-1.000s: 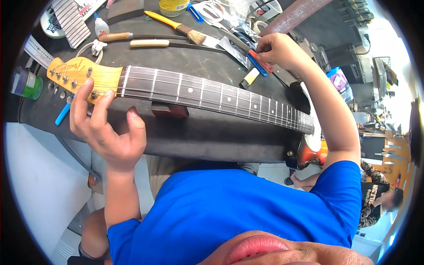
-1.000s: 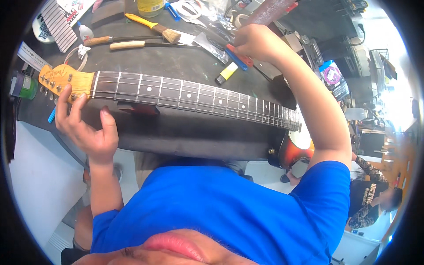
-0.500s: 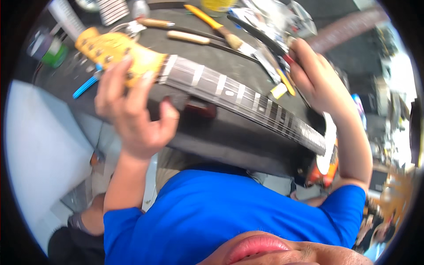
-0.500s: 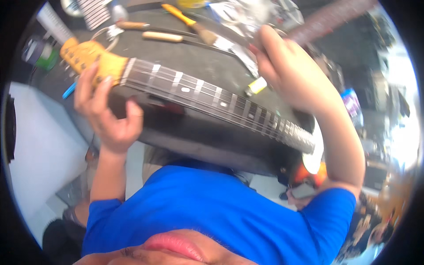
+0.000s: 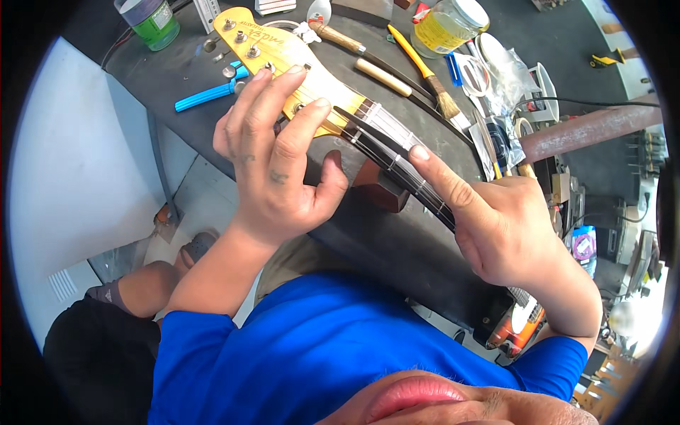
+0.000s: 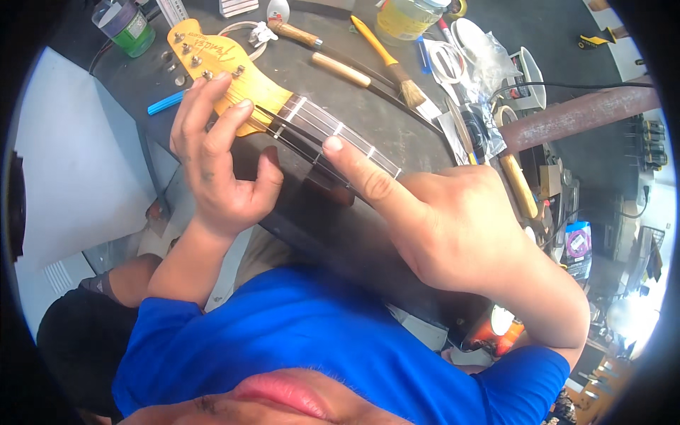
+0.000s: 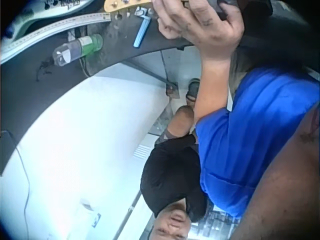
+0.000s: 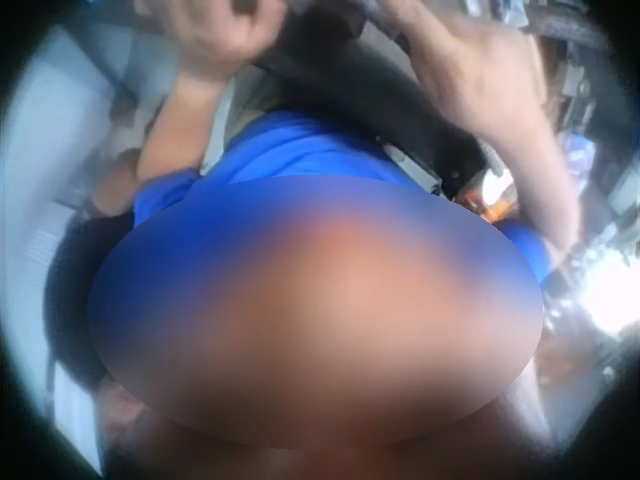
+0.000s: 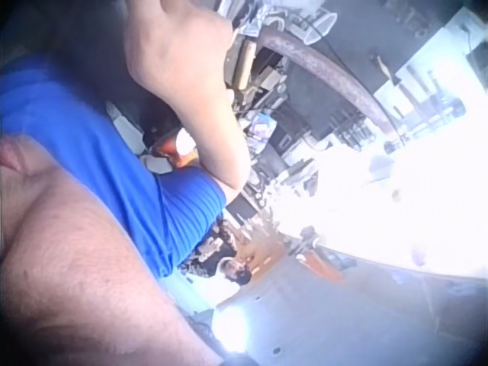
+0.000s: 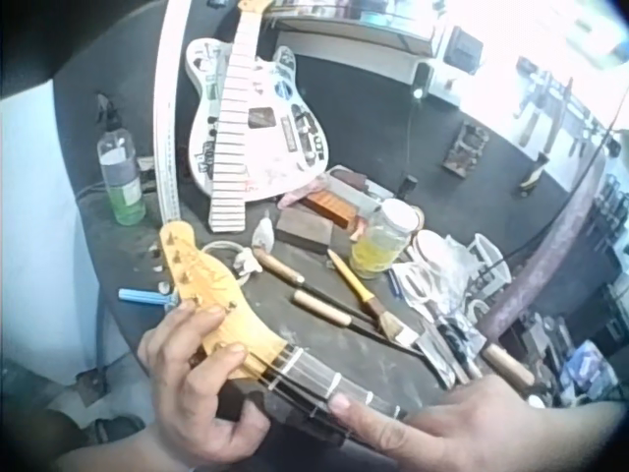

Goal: The person uses a metal file to smooth the frets on a guitar neck while holding the instrument steady on a workbench, periodically running their fingers along the frets to check for smoothness.

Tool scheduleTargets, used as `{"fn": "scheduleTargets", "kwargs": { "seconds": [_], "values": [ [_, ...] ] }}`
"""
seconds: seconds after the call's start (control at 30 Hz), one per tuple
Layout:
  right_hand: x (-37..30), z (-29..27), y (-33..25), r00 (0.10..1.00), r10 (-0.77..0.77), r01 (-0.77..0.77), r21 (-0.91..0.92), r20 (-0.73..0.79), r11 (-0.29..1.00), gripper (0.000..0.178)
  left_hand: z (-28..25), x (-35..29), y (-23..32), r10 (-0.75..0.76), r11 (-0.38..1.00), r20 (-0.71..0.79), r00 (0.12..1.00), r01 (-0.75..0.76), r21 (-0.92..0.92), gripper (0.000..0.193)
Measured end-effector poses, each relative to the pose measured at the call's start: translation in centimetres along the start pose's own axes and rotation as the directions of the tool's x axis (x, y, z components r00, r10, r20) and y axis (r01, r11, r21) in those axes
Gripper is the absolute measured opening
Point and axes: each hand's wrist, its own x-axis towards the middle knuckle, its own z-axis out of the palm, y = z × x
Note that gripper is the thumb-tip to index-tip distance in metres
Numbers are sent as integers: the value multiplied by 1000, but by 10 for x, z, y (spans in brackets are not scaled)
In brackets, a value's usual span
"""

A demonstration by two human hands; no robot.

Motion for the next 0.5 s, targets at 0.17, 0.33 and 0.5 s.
{"fn": "scheduleTargets", "kwargs": {
  "seconds": [0.17, 0.33, 0.5],
  "values": [
    [-3, 1, 8, 1000, -11, 12, -41, 10, 999, 99, -4, 1, -1, 9, 1000, -13, 1000, -9, -9, 64],
    [-6, 4, 14, 1000, -7, 7, -10, 10, 1000, 97, -10, 6, 4, -16, 999, 89, 996, 19, -32, 70],
    [-6, 6, 6, 1000, -12, 10, -51, -26, 999, 96, -14, 9, 9, -48, 999, 124, 991, 49, -7, 76]
  ]
}}
